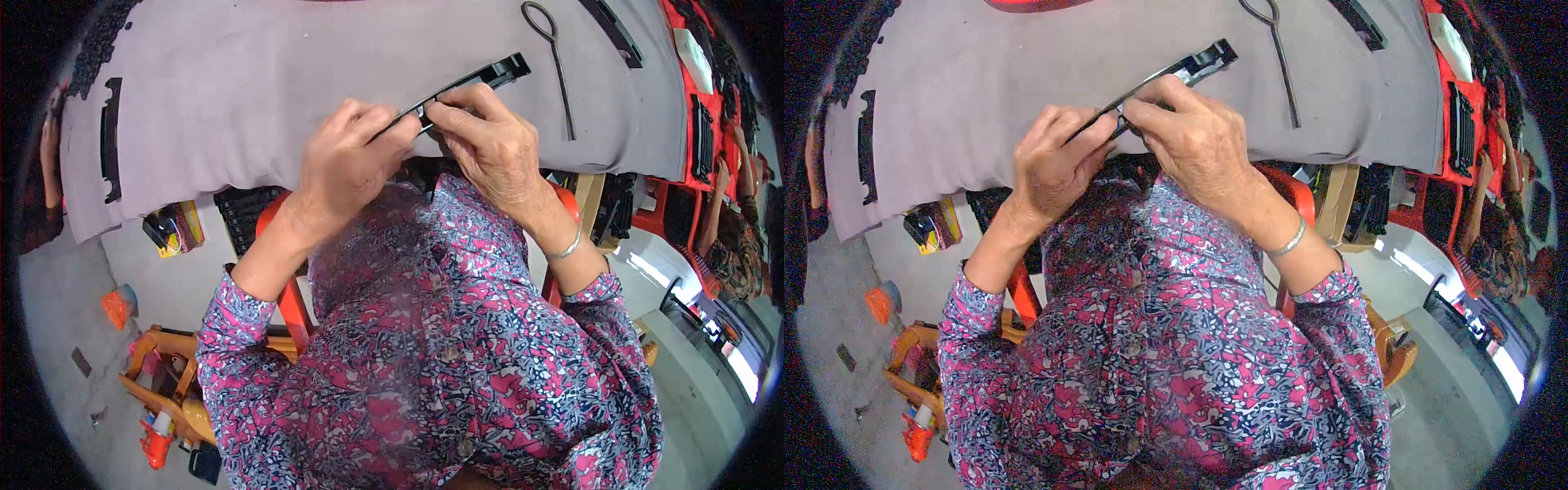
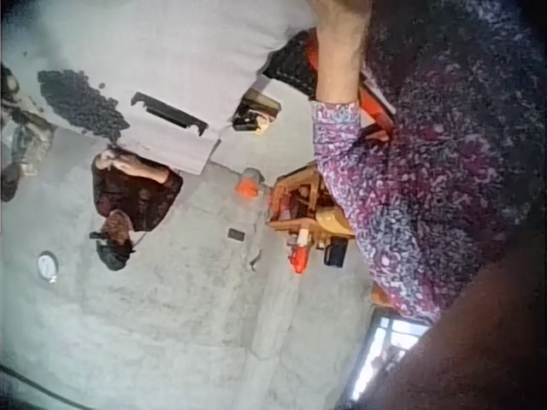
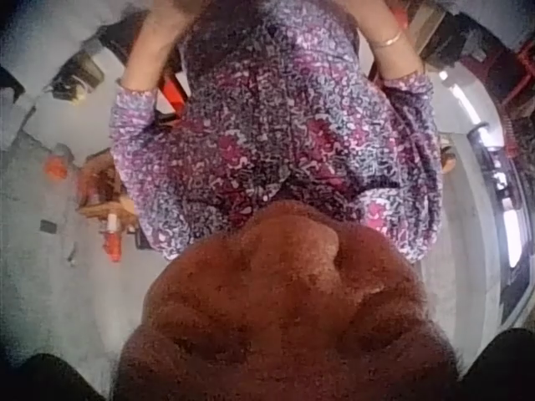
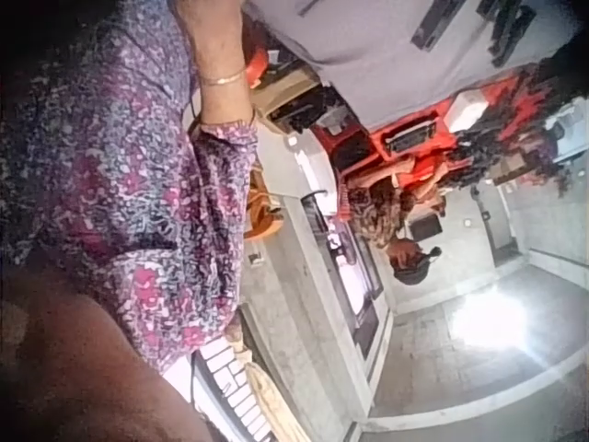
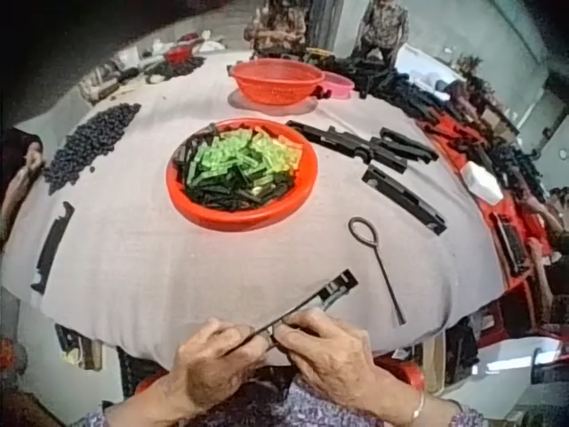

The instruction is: The person assembles small green clips and black components into a plastic housing by hand, using a pressing loop tool to secure the parts.

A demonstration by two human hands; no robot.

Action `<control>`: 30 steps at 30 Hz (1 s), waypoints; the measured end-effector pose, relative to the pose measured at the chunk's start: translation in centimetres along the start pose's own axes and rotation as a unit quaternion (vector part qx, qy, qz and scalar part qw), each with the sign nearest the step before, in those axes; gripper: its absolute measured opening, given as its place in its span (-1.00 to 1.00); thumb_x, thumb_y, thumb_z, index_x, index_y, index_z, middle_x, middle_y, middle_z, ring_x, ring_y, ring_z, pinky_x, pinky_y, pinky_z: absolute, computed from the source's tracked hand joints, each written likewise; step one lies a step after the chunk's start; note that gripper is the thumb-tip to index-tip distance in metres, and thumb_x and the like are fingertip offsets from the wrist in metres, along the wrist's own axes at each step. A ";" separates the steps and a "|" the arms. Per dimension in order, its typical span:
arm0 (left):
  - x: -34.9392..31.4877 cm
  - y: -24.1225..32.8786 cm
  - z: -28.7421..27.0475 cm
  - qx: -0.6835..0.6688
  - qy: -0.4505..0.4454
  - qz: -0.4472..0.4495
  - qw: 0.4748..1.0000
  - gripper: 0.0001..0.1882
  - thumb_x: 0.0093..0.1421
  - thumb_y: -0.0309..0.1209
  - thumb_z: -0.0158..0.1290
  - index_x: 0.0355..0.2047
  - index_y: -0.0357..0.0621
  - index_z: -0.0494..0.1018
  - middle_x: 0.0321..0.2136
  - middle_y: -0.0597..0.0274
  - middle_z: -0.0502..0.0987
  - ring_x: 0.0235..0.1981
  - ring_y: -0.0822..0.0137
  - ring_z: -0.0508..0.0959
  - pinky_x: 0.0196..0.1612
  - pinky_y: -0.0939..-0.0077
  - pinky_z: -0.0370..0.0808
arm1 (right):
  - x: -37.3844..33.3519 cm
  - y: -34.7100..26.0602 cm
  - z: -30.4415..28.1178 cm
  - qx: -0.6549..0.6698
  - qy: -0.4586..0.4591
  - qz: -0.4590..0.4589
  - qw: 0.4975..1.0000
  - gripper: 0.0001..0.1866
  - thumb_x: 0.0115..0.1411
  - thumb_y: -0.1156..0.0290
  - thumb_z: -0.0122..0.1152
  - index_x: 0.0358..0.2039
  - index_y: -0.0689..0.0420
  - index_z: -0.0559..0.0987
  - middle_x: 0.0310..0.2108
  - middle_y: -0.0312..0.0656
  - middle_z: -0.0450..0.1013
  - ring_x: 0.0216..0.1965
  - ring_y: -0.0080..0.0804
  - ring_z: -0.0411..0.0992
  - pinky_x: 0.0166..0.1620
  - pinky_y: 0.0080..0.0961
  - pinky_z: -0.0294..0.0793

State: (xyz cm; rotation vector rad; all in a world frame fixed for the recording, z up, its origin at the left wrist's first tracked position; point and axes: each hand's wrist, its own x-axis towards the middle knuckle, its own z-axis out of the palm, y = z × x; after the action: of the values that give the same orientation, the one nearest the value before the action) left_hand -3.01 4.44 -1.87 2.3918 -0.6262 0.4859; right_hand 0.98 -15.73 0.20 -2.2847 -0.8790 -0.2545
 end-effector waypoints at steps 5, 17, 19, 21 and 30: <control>0.7 -0.1 -0.7 -0.026 -0.012 0.009 1.000 -0.66 -0.06 -0.52 0.24 -0.20 -0.03 0.53 -0.30 0.28 0.51 -0.31 0.17 0.51 -0.29 0.32 0.51 | -0.2 0.1 0.2 -0.012 0.024 0.001 1.000 -0.79 0.02 0.51 0.29 -0.28 0.01 0.62 -0.27 -0.32 0.51 -0.39 -0.24 0.53 -0.35 -0.36 0.54; 2.8 2.1 -0.2 -0.020 -0.030 -0.052 0.998 -0.77 0.03 -0.50 0.12 -0.24 -0.10 0.54 -0.18 0.18 0.56 -0.25 0.13 0.59 -0.19 0.27 0.53 | -0.2 0.1 -1.1 0.130 -0.009 0.075 0.989 -0.70 0.06 0.60 0.15 -0.15 0.17 0.58 -0.15 -0.13 0.50 -0.29 -0.12 0.53 -0.21 -0.34 0.54; 2.9 2.3 -0.1 0.055 -0.047 -0.033 0.997 -0.76 0.07 -0.49 0.06 -0.21 -0.10 0.54 -0.13 0.17 0.54 -0.25 0.15 0.58 -0.22 0.27 0.53 | 0.2 0.5 -1.4 0.155 0.000 0.070 0.985 -0.74 0.09 0.60 0.15 -0.17 0.20 0.59 -0.18 -0.12 0.51 -0.29 -0.16 0.53 -0.20 -0.38 0.54; 2.9 2.7 0.4 0.067 -0.040 -0.037 0.996 -0.75 0.07 -0.48 0.06 -0.20 -0.09 0.53 -0.14 0.18 0.53 -0.24 0.16 0.57 -0.22 0.27 0.52 | 0.5 0.7 -2.0 0.179 0.010 0.064 0.982 -0.77 0.12 0.60 0.14 -0.18 0.23 0.59 -0.22 -0.11 0.52 -0.29 -0.19 0.54 -0.20 -0.41 0.53; 2.9 3.8 1.4 0.101 -0.006 -0.064 0.993 -0.76 0.06 -0.46 0.06 -0.21 -0.05 0.52 -0.21 0.22 0.48 -0.23 0.20 0.54 -0.23 0.28 0.50 | 3.5 8.9 -7.9 -0.113 0.077 0.192 0.972 -0.76 0.16 0.38 0.32 -0.19 0.23 0.63 -0.38 -0.14 0.58 -0.37 -0.45 0.55 -0.27 -0.54 0.50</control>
State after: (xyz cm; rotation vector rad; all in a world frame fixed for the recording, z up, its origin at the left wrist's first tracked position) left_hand -2.43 -0.06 0.25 2.6085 -0.4417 0.5014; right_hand 9.92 -23.89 2.94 -2.5470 -0.3300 -0.3657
